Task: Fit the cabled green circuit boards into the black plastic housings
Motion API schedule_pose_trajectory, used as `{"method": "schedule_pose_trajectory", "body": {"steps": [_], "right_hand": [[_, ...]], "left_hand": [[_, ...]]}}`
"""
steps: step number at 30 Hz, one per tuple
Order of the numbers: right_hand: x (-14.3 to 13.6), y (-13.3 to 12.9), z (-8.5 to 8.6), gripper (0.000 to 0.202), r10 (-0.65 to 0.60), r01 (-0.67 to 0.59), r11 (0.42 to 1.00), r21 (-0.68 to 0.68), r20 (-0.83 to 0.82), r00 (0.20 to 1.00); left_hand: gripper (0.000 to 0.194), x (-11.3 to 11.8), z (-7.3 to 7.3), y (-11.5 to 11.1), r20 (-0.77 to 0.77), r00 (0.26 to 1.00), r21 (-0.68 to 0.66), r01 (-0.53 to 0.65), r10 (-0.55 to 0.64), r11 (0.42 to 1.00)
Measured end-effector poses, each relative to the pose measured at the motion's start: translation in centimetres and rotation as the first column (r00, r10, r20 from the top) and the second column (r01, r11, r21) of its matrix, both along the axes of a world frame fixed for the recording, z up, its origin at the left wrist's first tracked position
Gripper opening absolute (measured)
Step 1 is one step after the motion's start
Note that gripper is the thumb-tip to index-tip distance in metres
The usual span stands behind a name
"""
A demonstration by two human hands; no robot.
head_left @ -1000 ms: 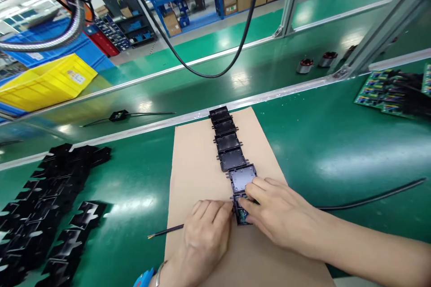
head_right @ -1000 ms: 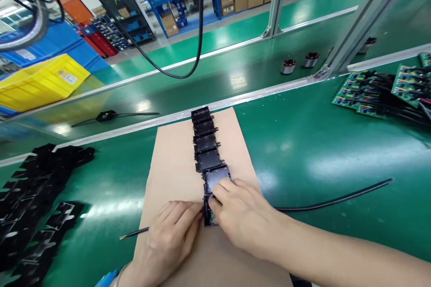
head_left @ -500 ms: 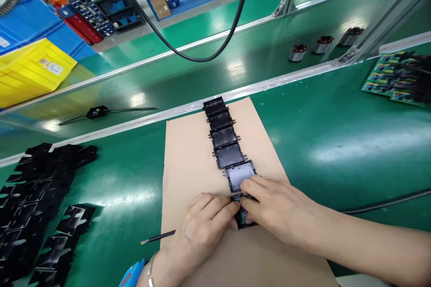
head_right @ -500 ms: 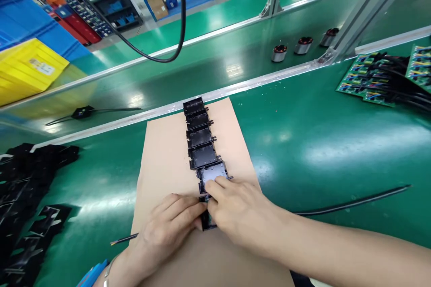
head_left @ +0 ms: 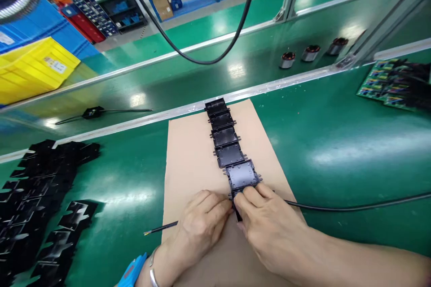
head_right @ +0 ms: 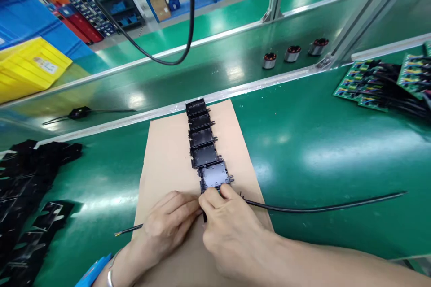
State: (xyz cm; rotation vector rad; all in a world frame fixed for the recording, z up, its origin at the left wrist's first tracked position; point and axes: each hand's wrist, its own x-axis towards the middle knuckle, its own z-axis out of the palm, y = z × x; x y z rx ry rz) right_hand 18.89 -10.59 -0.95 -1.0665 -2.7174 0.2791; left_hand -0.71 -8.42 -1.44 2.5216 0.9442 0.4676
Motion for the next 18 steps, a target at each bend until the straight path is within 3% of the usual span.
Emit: {"method": "schedule_pose_trajectory", "body": {"steps": [4,7,10,13,18], "right_hand": [[3.5,-0.1,1.9,0.029,-0.132,0.114,0.987,-0.111,-0.169,0.977],[6.8,-0.6,2.7,0.036,-0.259,0.217,0.958,-0.186,-0.242,0.935],[8.8,-0.9,1.9,0.023,-0.352,0.29,0.911,-0.294,-0.183,0.918],[9.0,-0.9,0.7,0.013,-0.368,0.284,0.871,-0.401,-0.149,0.918],[8.0,-0.2,1.1,0.021,-0.364,0.168,0.803,-0.573,-0.248,0.898]], "left_hand": [[0.017,1.1,2.0,-0.4,-0.028,0.999,-0.056,-0.028,0.026,0.998],[0.025,2.1,2.7,-0.8,-0.067,0.993,-0.022,0.093,-0.094,0.995],[0.038,2.6,1.5,-1.0,-0.207,0.964,0.12,0.197,-0.169,0.973],[0.042,2.4,-0.1,-1.2,-0.292,0.937,0.191,0.254,-0.192,0.948],[0.039,2.2,-1.3,-1.8,-0.283,0.947,0.186,0.212,-0.154,0.959]]}}
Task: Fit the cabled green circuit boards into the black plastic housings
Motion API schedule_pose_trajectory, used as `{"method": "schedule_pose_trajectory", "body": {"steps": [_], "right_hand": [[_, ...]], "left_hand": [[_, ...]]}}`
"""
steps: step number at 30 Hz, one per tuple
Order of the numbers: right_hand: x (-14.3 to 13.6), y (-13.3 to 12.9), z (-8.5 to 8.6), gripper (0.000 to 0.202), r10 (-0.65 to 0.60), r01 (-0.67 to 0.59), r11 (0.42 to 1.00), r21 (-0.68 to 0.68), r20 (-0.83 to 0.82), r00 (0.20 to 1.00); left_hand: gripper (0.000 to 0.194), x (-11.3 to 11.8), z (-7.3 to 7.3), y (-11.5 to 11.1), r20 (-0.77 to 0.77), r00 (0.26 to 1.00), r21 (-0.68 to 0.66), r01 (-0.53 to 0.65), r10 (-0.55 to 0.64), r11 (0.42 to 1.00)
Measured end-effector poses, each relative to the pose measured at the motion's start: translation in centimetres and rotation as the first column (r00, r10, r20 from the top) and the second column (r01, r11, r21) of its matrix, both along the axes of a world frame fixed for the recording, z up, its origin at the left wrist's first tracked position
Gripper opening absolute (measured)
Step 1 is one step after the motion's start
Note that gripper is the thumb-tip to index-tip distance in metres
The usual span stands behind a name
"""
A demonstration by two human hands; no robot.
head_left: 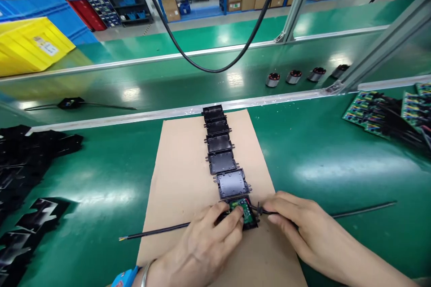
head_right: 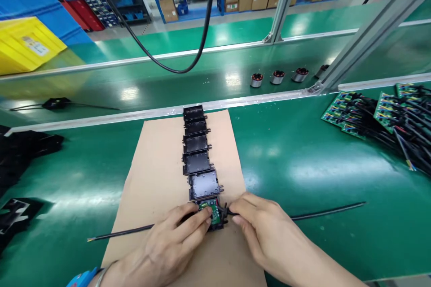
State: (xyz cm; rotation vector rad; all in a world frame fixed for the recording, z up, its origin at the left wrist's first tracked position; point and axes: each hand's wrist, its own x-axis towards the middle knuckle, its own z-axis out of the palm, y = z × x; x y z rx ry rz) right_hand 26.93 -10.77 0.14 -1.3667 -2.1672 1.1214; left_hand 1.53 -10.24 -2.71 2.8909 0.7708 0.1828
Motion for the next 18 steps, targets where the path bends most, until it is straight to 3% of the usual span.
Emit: {"method": "schedule_pose_trajectory", "body": {"steps": [3,9,18], "right_hand": [[-0.6,0.9,0.7,0.022,0.092,-0.092,0.995,-0.026,-0.011,0.996],[-0.2,3.3,1.1,0.022,0.279,-0.28,0.96,-0.014,0.131,0.951],[-0.5,2.9,1.0,0.028,0.361,-0.397,0.91,0.12,0.242,0.901]], "left_hand": [[0.033,0.4,0.1,-0.2,0.03,0.999,0.007,-0.034,0.034,0.999],[0.026,1.4,1.1,0.0,-0.01,0.998,0.015,-0.06,0.06,0.998],[0.025,1.4,1.0,0.0,-0.024,0.999,0.041,-0.039,0.04,0.998]]}}
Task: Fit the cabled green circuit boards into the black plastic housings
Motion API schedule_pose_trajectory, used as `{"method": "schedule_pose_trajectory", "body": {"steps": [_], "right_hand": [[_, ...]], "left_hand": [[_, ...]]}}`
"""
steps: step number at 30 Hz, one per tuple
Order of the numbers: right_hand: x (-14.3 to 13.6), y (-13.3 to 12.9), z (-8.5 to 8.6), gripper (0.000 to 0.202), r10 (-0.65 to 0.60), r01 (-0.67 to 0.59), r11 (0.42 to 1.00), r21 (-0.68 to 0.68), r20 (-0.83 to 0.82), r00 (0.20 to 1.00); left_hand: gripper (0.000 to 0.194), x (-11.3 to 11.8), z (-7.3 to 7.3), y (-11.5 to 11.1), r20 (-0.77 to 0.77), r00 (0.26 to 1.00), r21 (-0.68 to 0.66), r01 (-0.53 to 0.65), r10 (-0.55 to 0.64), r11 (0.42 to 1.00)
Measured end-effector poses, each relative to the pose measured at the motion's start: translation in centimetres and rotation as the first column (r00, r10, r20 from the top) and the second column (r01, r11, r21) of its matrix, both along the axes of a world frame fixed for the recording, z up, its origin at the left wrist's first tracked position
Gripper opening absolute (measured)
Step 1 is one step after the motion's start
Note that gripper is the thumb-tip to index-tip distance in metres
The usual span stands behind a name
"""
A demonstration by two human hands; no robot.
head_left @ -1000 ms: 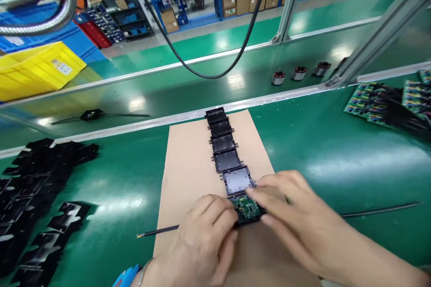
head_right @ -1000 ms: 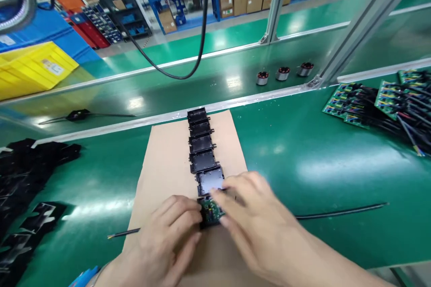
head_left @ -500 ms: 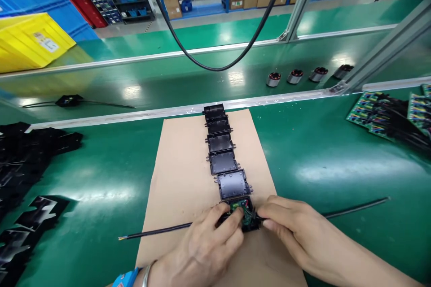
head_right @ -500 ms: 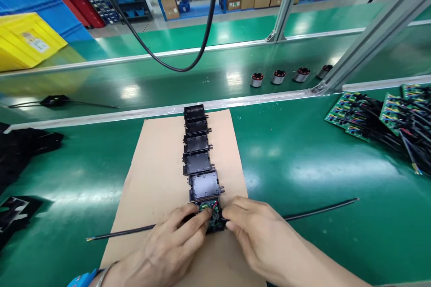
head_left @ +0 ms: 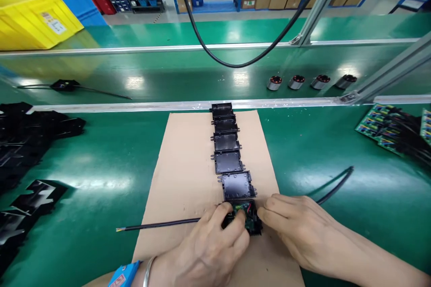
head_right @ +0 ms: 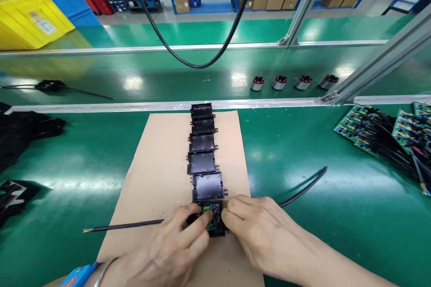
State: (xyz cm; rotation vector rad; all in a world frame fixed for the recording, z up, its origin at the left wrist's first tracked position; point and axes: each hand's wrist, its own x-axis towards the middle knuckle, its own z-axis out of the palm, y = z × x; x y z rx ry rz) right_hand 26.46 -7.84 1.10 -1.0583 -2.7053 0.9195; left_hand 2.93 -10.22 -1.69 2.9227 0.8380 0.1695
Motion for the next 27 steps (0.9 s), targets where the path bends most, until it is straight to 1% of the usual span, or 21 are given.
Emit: {"method": "schedule_pose_trajectory", "body": {"steps": [3,7,9,13,18,24,27], "right_hand": [[-0.2,-0.1,0.0,0.029,-0.001,0.0,1.0,-0.013,-0.008,1.0],[-0.2,0.0,0.3,0.028,-0.017,0.019,0.997,-0.077,0.035,0.999],[-0.2,0.3,0.5,0.031,-0.025,0.028,0.997,-0.075,0.044,0.999],[0.1,0.9,0.6,0.036,0.001,0.0,1.0,-0.006,0.058,0.998],[0.1,0.8,0.1,0.035,0.034,-0.043,0.997,0.066,0.125,0.992],[-1.5,0.6,0.2,0.025,0.041,-0.103,0.976,0.194,0.299,0.953],[-2.1,0.8,0.4,0.025,0.037,-0.114,0.973,0.201,0.352,0.935]], "left_hand": [[0.022,-0.1,0.0,-0.1,0.019,1.0,0.014,-0.007,0.007,1.0],[0.022,-0.1,-0.1,-0.1,0.042,0.999,0.047,-0.009,0.007,0.999],[0.022,-0.1,-0.1,0.0,0.057,0.998,0.07,-0.015,0.011,0.997],[0.024,0.0,0.1,0.3,0.056,0.998,0.06,-0.016,0.012,0.998],[0.025,0.0,0.5,0.4,0.059,0.998,0.046,-0.015,0.012,0.999],[0.032,-0.1,0.5,0.2,0.099,0.995,0.001,-0.028,0.027,1.0],[0.043,-0.3,0.6,0.1,0.087,0.994,-0.058,-0.056,0.061,0.997]]}}
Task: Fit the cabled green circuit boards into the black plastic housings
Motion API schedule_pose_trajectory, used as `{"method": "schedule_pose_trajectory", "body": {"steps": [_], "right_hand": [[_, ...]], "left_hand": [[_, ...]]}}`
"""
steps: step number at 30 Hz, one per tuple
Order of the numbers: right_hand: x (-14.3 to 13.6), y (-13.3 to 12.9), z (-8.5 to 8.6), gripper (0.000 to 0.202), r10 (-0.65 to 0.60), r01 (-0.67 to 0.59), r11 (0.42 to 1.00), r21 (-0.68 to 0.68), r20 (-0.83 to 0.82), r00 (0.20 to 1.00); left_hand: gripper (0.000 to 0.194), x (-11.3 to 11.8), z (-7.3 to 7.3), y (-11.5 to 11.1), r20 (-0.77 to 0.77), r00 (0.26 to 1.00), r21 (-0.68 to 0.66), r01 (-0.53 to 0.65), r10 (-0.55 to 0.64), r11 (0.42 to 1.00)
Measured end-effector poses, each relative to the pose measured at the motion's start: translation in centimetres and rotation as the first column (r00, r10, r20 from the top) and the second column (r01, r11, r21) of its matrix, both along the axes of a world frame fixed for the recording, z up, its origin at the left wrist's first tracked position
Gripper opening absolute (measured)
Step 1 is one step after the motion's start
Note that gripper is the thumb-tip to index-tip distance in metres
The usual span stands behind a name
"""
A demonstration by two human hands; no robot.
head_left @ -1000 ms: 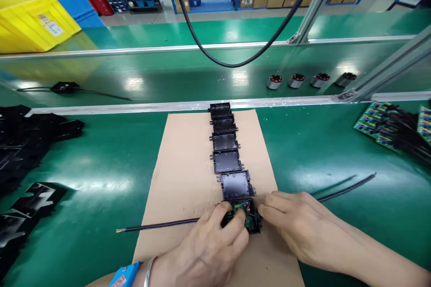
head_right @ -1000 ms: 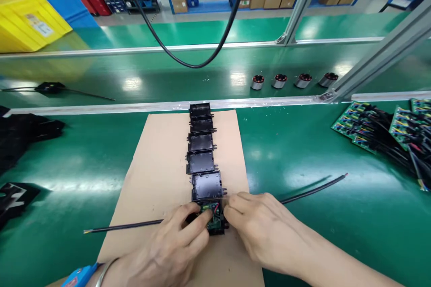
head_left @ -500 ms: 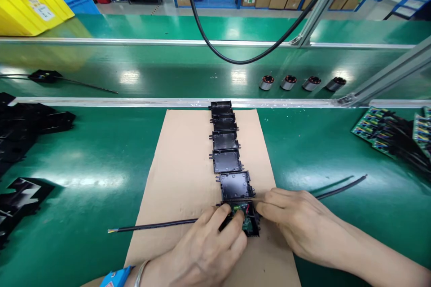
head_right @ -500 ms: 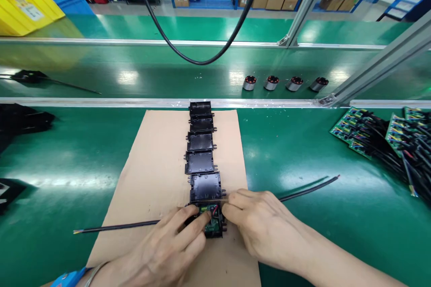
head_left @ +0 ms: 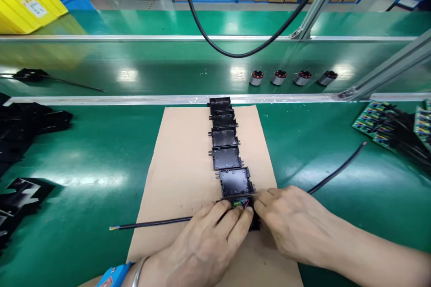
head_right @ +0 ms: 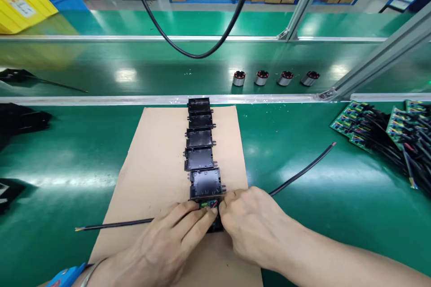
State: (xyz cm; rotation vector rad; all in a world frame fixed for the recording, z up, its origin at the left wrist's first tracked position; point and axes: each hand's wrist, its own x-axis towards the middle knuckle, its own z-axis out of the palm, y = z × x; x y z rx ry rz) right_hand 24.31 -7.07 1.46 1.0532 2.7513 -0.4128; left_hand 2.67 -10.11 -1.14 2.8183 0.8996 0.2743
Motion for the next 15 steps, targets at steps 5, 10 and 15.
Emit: {"method": "schedule_pose_trajectory", "body": {"steps": [5,10,15], "right_hand": [[0.6,0.1,0.3,0.022,-0.075,0.074,0.997,-0.036,-0.032,0.997],[1.5,-0.2,-0.4,0.023,-0.055,0.049,0.998,-0.031,-0.234,0.971],[1.9,-0.9,-2.8,0.031,-0.026,0.069,0.994,0.088,-0.414,0.91]], "left_hand": [[0.048,0.3,0.8,0.1,-0.064,0.998,-0.017,-0.003,0.001,1.0],[0.03,2.0,1.5,0.7,-0.167,0.984,-0.091,0.038,-0.053,0.995],[0.033,2.3,1.7,0.7,-0.182,0.983,-0.151,0.008,-0.035,0.989]]}}
